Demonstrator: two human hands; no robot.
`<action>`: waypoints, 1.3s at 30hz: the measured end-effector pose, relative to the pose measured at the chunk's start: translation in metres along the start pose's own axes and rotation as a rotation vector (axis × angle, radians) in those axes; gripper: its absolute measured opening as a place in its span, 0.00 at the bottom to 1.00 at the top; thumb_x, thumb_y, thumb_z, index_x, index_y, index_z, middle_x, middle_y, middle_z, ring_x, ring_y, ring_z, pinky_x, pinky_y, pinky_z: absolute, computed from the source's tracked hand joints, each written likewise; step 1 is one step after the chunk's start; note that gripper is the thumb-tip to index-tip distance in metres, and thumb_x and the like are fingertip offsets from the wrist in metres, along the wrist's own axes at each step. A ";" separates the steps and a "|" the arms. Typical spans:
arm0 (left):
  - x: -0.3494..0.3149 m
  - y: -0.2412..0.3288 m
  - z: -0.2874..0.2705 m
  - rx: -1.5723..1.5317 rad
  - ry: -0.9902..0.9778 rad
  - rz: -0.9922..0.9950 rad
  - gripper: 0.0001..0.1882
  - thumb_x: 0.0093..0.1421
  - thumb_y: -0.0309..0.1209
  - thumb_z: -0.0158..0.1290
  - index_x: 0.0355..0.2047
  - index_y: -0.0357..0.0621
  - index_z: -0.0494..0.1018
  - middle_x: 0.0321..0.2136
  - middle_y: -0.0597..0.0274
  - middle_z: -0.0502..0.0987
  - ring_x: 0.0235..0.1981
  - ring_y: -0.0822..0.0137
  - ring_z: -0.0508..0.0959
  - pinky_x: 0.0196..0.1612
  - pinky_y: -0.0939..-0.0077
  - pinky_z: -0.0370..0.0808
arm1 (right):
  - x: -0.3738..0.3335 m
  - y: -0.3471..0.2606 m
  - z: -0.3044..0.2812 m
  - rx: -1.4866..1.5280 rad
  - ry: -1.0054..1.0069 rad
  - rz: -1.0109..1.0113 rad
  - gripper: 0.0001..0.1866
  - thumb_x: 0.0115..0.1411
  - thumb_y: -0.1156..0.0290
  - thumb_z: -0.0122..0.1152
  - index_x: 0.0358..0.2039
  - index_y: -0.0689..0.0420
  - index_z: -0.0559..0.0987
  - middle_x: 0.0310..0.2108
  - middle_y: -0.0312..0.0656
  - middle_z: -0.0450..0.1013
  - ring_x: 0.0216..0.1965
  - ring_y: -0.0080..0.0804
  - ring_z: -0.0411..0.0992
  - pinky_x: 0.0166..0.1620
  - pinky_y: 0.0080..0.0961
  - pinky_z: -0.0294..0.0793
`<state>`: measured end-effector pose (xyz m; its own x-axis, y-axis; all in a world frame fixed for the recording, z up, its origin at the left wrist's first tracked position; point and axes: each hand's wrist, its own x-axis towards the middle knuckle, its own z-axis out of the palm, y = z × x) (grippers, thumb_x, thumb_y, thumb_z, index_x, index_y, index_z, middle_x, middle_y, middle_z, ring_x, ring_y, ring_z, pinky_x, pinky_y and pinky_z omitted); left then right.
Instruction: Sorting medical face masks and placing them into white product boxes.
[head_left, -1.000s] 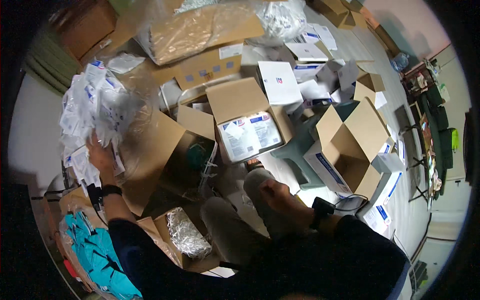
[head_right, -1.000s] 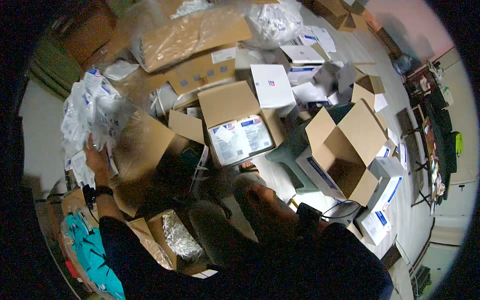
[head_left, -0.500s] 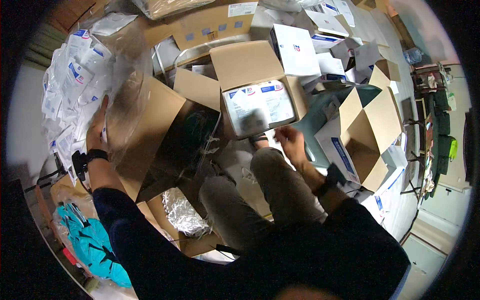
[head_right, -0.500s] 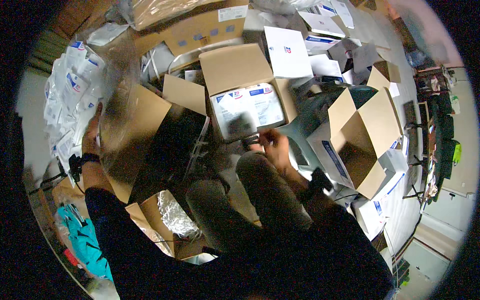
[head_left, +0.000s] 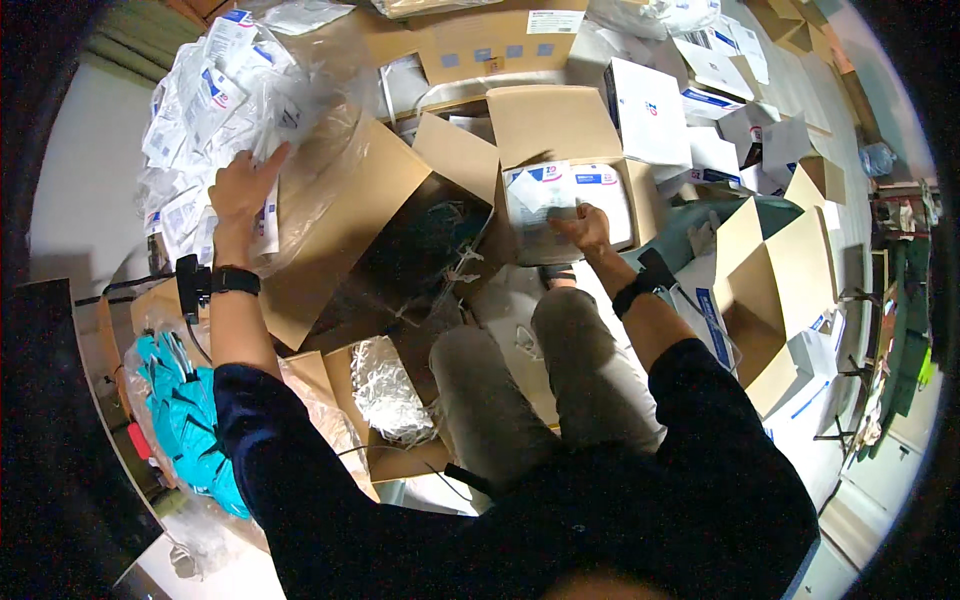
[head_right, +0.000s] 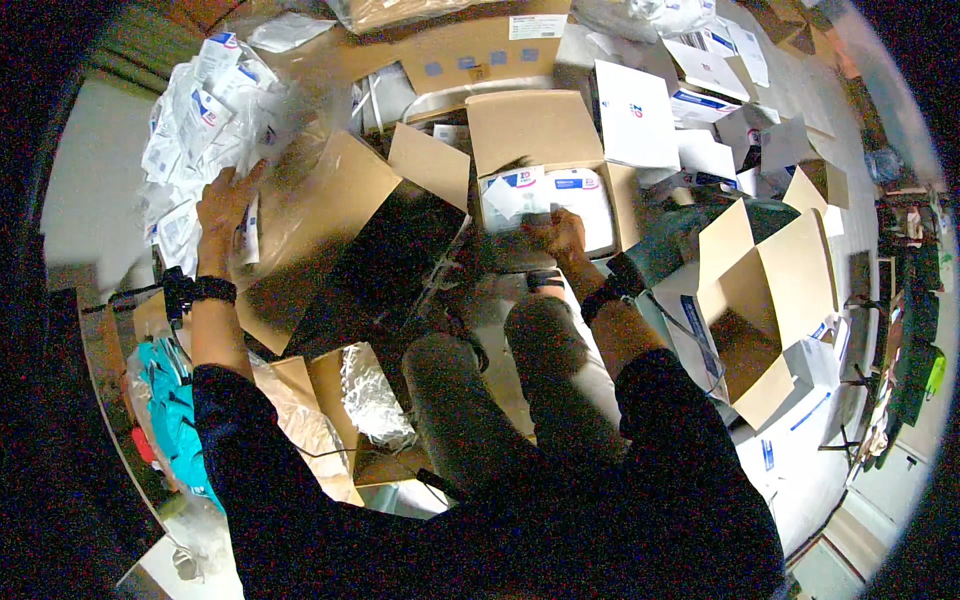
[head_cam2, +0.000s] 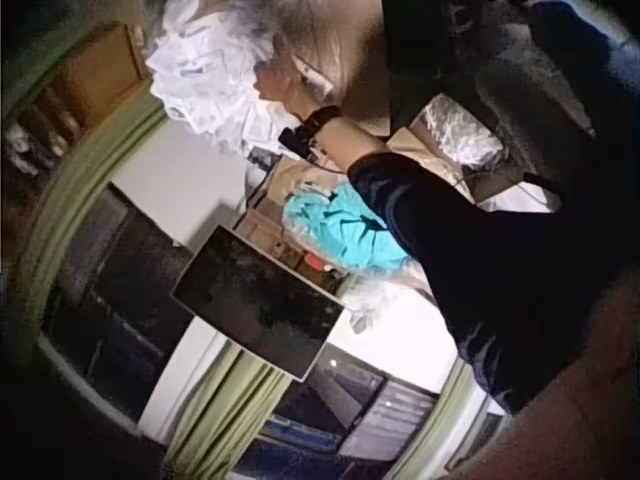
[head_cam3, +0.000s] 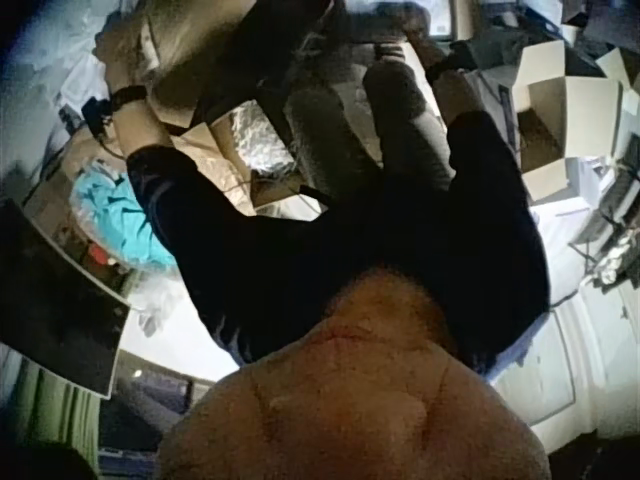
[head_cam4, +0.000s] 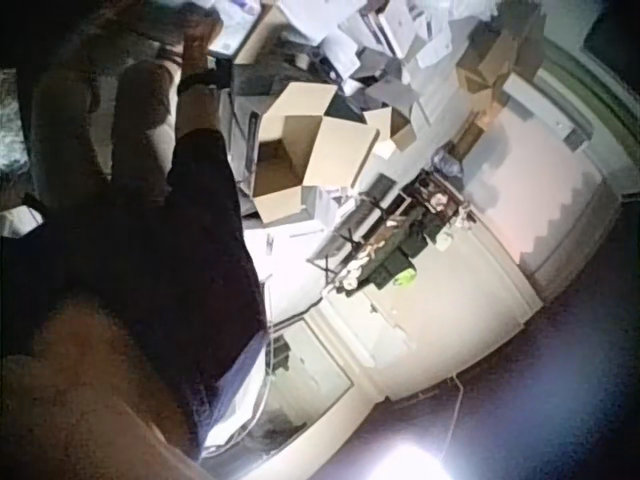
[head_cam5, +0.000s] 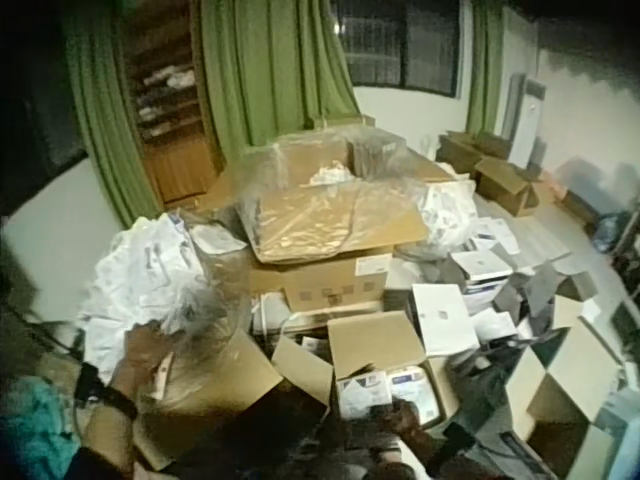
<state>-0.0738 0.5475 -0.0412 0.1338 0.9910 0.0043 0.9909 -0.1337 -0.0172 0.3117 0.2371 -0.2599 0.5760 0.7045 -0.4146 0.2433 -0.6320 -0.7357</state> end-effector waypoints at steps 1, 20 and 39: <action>-0.001 -0.008 0.003 -0.084 0.058 0.047 0.48 0.47 0.71 0.51 0.49 0.35 0.73 0.48 0.37 0.75 0.51 0.45 0.75 0.53 0.59 0.69 | 0.002 0.008 0.004 0.170 0.022 -0.010 0.22 0.43 0.64 0.76 0.28 0.68 0.74 0.23 0.43 0.75 0.26 0.30 0.73 0.29 0.26 0.74; -0.301 0.206 0.022 -1.445 -0.405 0.462 0.26 0.60 0.25 0.57 0.59 0.45 0.66 0.51 0.61 0.74 0.47 0.71 0.74 0.48 0.78 0.73 | -0.214 -0.036 -0.071 1.056 -0.273 0.000 0.23 0.56 0.70 0.66 0.48 0.68 0.72 0.41 0.45 0.75 0.40 0.32 0.73 0.44 0.32 0.73; -0.444 0.162 0.000 -1.077 -0.203 0.645 0.15 0.53 0.23 0.58 0.42 0.44 0.73 0.40 0.53 0.75 0.44 0.50 0.76 0.46 0.67 0.72 | -0.311 0.003 -0.129 0.073 0.201 -0.654 0.30 0.47 0.72 0.74 0.51 0.61 0.73 0.40 0.46 0.74 0.48 0.39 0.71 0.53 0.33 0.70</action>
<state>0.0276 0.0855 -0.0457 0.6843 0.7149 0.1438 0.2722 -0.4334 0.8591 0.2343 -0.0251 -0.0639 0.4635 0.8560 0.2291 0.5412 -0.0687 -0.8381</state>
